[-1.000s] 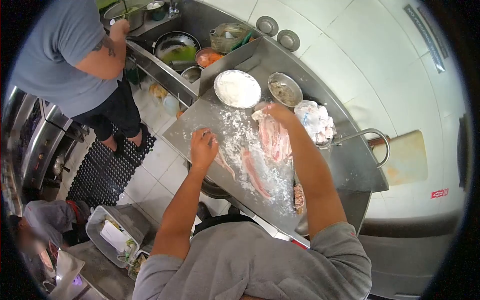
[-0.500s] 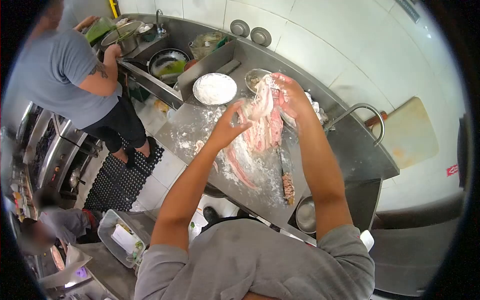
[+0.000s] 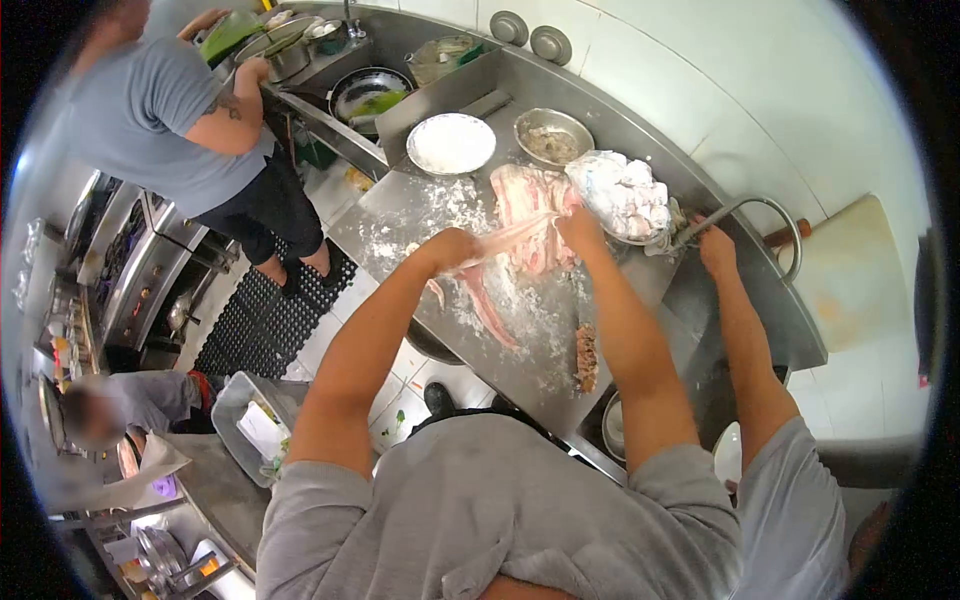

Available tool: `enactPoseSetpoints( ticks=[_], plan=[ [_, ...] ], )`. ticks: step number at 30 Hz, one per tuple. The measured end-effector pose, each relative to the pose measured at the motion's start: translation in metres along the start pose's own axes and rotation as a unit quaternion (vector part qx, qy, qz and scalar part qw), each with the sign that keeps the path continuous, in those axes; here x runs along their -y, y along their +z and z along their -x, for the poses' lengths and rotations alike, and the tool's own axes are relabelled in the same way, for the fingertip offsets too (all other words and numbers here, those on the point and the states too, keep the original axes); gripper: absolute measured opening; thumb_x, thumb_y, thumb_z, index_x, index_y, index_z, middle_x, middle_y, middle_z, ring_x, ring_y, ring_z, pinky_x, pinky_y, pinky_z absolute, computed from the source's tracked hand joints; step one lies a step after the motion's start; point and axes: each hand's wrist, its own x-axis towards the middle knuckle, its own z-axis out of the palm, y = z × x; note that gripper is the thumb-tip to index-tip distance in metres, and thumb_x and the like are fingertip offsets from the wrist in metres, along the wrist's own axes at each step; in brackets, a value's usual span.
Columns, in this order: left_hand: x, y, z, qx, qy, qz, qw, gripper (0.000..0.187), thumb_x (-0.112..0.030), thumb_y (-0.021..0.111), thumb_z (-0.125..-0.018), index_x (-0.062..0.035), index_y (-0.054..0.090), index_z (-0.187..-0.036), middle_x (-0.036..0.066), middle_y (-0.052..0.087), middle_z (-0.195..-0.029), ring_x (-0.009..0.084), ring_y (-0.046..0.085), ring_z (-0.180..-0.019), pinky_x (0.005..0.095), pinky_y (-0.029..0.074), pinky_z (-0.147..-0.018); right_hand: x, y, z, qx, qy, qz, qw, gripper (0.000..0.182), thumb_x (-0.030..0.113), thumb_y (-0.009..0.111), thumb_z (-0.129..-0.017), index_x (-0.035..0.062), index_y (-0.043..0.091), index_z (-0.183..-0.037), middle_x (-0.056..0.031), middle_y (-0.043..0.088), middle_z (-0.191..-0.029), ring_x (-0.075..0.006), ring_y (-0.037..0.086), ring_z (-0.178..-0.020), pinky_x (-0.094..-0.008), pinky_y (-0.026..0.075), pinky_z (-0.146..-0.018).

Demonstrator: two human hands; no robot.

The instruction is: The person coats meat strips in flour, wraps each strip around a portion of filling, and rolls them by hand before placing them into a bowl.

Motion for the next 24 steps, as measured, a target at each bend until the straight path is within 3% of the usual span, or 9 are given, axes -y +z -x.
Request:
enactPoseSetpoints(
  ticks=[3, 5, 7, 9, 10, 13, 17, 19, 24],
  plan=[
    [-0.046, -0.032, 0.024, 0.070, -0.149, 0.155, 0.974, 0.021, -0.020, 0.055, -0.085, -0.0017, 0.061, -0.094, 0.015, 0.061, -0.083, 0.0193, 0.065, -0.071, 0.0317, 0.052, -0.055, 0.062, -0.032, 0.046, 0.100, -0.112, -0.056, 0.987, 0.030, 0.018, 0.056, -0.083, 0.0038, 0.059, -0.109, -0.0150, 0.061, -0.108, -0.0270, 0.058, -0.100, -0.0354, 0.044, -0.087],
    [-0.028, -0.050, 0.017, 0.103, 0.040, 0.092, 0.990, 0.020, -0.020, 0.054, -0.085, -0.0012, 0.060, -0.091, 0.014, 0.061, -0.083, 0.0189, 0.064, -0.068, 0.0317, 0.051, -0.051, 0.098, -0.042, 0.060, 0.162, -0.214, -0.157, 0.951, 0.032, 0.019, 0.056, -0.082, 0.0062, 0.059, -0.110, -0.0156, 0.060, -0.110, -0.0292, 0.057, -0.103, -0.0363, 0.044, -0.088],
    [-0.037, -0.067, 0.023, 0.139, 0.037, 0.037, 0.989, 0.020, -0.019, 0.054, -0.084, -0.0007, 0.059, -0.089, 0.013, 0.061, -0.082, 0.0182, 0.064, -0.067, 0.0319, 0.051, -0.049, 0.128, -0.042, 0.066, 0.178, -0.300, -0.236, 0.907, 0.029, 0.018, 0.057, -0.081, 0.0077, 0.061, -0.108, -0.0133, 0.062, -0.108, -0.0278, 0.058, -0.100, -0.0356, 0.044, -0.086],
    [-0.090, -0.108, 0.036, 0.169, -0.151, -0.016, 0.974, 0.019, -0.018, 0.054, -0.083, -0.0002, 0.059, -0.087, 0.012, 0.062, -0.078, 0.0172, 0.064, -0.068, 0.0323, 0.051, -0.050, 0.145, -0.040, 0.054, 0.181, -0.267, -0.245, 0.914, 0.028, 0.017, 0.058, -0.080, 0.0077, 0.062, -0.106, -0.0138, 0.062, -0.106, -0.0285, 0.059, -0.098, -0.0349, 0.045, -0.085],
    [-0.092, -0.117, 0.042, 0.178, -0.113, -0.058, 0.976, 0.020, -0.019, 0.055, -0.081, -0.0002, 0.060, -0.085, 0.012, 0.063, -0.075, 0.0183, 0.064, -0.064, 0.0323, 0.050, -0.050, 0.154, -0.041, 0.045, 0.180, -0.253, -0.250, 0.917, 0.027, 0.017, 0.058, -0.080, 0.0077, 0.063, -0.104, -0.0140, 0.063, -0.105, -0.0289, 0.060, -0.097, -0.0345, 0.046, -0.084],
    [-0.045, -0.138, 0.081, 0.188, -0.005, -0.113, 0.976, 0.022, -0.021, 0.057, -0.078, 0.0003, 0.063, -0.080, 0.011, 0.065, -0.069, 0.0203, 0.065, -0.057, 0.0318, 0.049, -0.048, 0.174, -0.024, 0.001, 0.080, -0.296, -0.149, 0.940, 0.024, 0.015, 0.057, -0.079, 0.0087, 0.066, -0.101, -0.0158, 0.063, -0.101, -0.0311, 0.060, -0.093, -0.0359, 0.046, -0.083],
    [-0.107, -0.189, 0.163, 0.164, -0.271, -0.047, 0.947, 0.023, -0.023, 0.058, -0.077, -0.0017, 0.061, -0.086, 0.011, 0.062, -0.070, 0.0242, 0.064, -0.062, 0.0387, 0.049, -0.062, 0.181, 0.022, -0.068, 0.079, -0.419, 0.013, 0.905, 0.022, 0.017, 0.057, -0.076, 0.0064, 0.066, -0.093, -0.0160, 0.065, -0.089, -0.0297, 0.062, -0.082, -0.0400, 0.048, -0.073],
    [-0.087, -0.192, 0.206, 0.166, -0.225, -0.132, 0.951, 0.027, -0.028, 0.057, -0.080, -0.0044, 0.060, -0.093, 0.010, 0.063, -0.073, 0.0264, 0.065, -0.071, 0.0407, 0.049, -0.065, 0.158, 0.090, -0.131, 0.106, -0.451, 0.251, 0.850, 0.022, 0.025, 0.052, -0.079, 0.0061, 0.063, -0.084, -0.0163, 0.063, -0.081, -0.0312, 0.060, -0.075, -0.0447, 0.045, -0.067],
    [-0.063, -0.190, 0.302, 0.159, -0.364, -0.168, 0.902, 0.035, -0.031, 0.054, -0.080, -0.0025, 0.064, -0.097, 0.020, 0.063, -0.089, 0.0346, 0.060, -0.088, 0.0506, 0.047, -0.074, 0.217, 0.122, -0.138, 0.179, -0.490, 0.222, 0.824, 0.022, 0.023, 0.054, -0.079, 0.0050, 0.063, -0.087, -0.0151, 0.063, -0.084, -0.0290, 0.060, -0.076, -0.0425, 0.046, -0.067]
  ],
)
